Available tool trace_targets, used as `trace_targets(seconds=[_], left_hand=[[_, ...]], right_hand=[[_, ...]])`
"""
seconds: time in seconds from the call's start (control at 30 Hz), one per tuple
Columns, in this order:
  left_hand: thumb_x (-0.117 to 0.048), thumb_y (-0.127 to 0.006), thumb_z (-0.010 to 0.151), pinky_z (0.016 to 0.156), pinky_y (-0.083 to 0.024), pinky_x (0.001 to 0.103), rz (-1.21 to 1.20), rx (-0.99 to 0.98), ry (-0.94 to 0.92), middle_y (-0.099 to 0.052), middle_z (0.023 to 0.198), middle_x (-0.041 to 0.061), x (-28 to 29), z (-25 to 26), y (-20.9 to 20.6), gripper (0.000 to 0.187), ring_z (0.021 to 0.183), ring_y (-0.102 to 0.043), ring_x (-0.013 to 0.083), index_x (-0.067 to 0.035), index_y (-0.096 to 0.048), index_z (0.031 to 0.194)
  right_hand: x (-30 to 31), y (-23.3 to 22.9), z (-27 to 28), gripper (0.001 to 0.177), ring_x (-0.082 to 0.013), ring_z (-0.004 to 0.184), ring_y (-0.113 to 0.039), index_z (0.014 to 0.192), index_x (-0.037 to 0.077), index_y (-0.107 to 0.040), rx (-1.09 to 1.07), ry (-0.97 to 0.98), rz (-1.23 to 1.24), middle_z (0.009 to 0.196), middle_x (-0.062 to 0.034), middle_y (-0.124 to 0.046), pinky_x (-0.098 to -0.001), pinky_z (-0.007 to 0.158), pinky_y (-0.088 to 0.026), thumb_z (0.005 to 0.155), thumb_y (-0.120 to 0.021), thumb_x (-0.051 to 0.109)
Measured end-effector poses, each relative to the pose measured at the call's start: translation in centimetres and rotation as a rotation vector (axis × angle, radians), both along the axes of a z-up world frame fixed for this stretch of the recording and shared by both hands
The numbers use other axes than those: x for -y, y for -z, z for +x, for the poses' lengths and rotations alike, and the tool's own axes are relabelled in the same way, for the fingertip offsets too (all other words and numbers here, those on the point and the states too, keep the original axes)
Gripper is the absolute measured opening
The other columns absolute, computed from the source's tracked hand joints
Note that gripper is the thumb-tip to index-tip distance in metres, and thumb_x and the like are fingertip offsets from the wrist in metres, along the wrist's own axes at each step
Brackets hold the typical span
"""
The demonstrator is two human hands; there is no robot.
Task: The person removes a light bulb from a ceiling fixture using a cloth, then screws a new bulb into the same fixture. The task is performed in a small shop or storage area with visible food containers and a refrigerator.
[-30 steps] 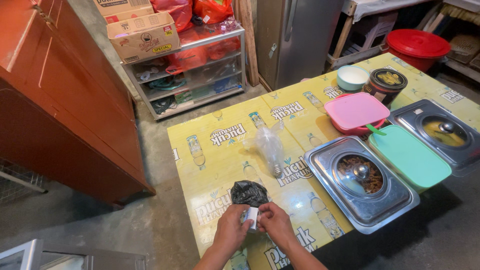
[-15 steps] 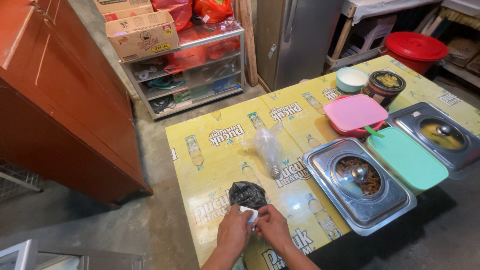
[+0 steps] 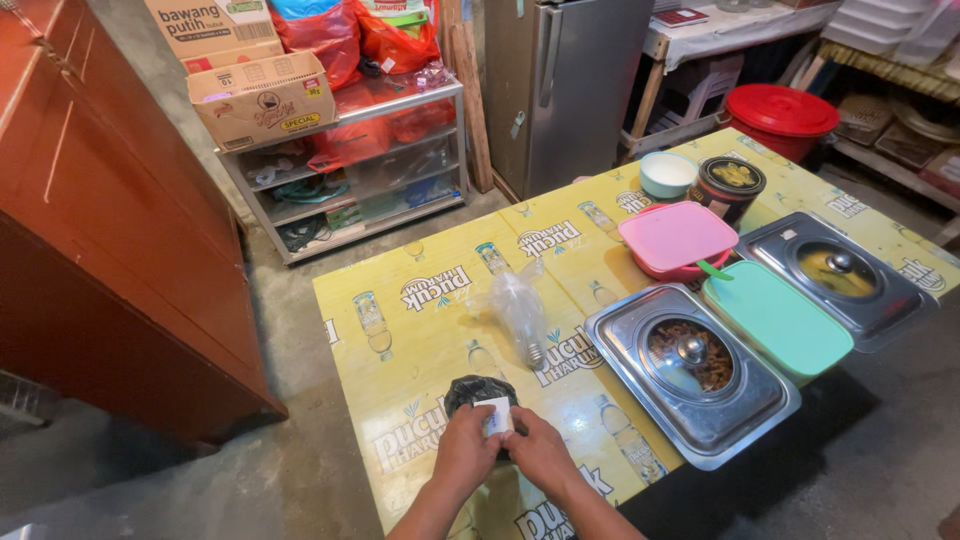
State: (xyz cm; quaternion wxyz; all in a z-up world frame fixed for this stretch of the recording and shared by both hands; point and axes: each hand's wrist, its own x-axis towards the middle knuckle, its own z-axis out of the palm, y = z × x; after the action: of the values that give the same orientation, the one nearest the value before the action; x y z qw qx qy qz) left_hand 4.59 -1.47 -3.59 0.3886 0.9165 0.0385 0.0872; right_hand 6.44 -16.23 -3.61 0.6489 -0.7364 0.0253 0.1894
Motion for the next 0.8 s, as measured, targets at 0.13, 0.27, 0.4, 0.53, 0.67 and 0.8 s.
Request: trace_targets(seconds=[0.13, 0.27, 0.4, 0.53, 0.67, 0.8], left_hand=[[-0.014, -0.078, 0.079, 0.088, -0.055, 0.046, -0.050, -0.007, -0.062, -0.051, 0.134, 0.024, -0.6, 0.4, 1.1, 0.045, 0.103, -0.065, 0.0426, -0.008, -0.067, 0.123], [-0.008, -0.070, 0.084, 0.084, -0.052, 0.050, 0.087, 0.219, -0.183, -0.050, 0.130, 0.033, -1.7, 0.4, 0.8, 0.034, 0.098, -0.062, 0.0488, -0.003, -0.065, 0.118], [0.005, -0.058, 0.080, 0.085, -0.053, 0.049, 0.045, 0.316, -0.180, -0.064, 0.110, 0.022, -2.0, 1.2, -1.8, 0.033, 0.097, -0.065, 0.0431, -0.004, -0.067, 0.111], [0.006, -0.061, 0.077, 0.081, -0.053, 0.045, -0.002, 0.310, -0.115, -0.068, 0.095, 0.016, -1.0, 2.1, -5.7, 0.022, 0.092, -0.067, 0.0382, -0.006, -0.070, 0.094], [0.007, -0.059, 0.080, 0.074, -0.053, 0.043, -0.032, 0.344, -0.012, -0.065, 0.085, 0.014, 2.6, 2.2, -9.2, 0.019, 0.083, -0.068, 0.0340, -0.007, -0.070, 0.087], [-0.004, -0.063, 0.076, 0.068, -0.052, 0.045, -0.208, 0.520, 0.172, -0.060, 0.085, 0.016, 7.9, 1.7, -11.7, 0.017, 0.078, -0.065, 0.0362, -0.004, -0.068, 0.092]], right_hand=[[0.7, -0.4, -0.2, 0.051, -0.0192, 0.086, -0.069, 0.138, 0.007, -0.058, -0.038, -0.012, -0.158, 0.116, -0.0110, -0.074, -0.0325, 0.080, -0.056, 0.089, -0.065, 0.017], [1.6, 0.1, -0.5, 0.050, -0.0223, 0.089, -0.071, 0.137, 0.008, -0.059, -0.028, 0.057, -0.195, 0.119, -0.0130, -0.074, -0.0353, 0.085, -0.056, 0.089, -0.067, 0.021], [3.0, 0.1, -0.3, 0.046, -0.0242, 0.111, -0.065, 0.131, 0.006, -0.063, 0.223, 0.107, -0.324, 0.131, -0.0146, -0.068, -0.0367, 0.096, -0.051, 0.089, -0.071, 0.025], [4.0, -1.6, -0.5, 0.048, -0.0263, 0.110, -0.071, 0.131, 0.007, -0.061, 0.265, 0.121, -0.363, 0.133, -0.0155, -0.066, -0.0356, 0.097, -0.053, 0.088, -0.067, 0.026], [5.0, -4.5, -1.2, 0.049, -0.0245, 0.107, -0.073, 0.135, 0.010, -0.060, 0.235, 0.158, -0.321, 0.125, -0.0164, -0.072, -0.0342, 0.095, -0.054, 0.091, -0.061, 0.031], [6.2, -6.1, -1.0, 0.050, -0.0266, 0.111, -0.069, 0.136, 0.008, -0.058, 0.025, 0.262, 0.214, 0.127, -0.0155, -0.069, -0.0401, 0.088, -0.053, 0.097, -0.050, 0.039]])
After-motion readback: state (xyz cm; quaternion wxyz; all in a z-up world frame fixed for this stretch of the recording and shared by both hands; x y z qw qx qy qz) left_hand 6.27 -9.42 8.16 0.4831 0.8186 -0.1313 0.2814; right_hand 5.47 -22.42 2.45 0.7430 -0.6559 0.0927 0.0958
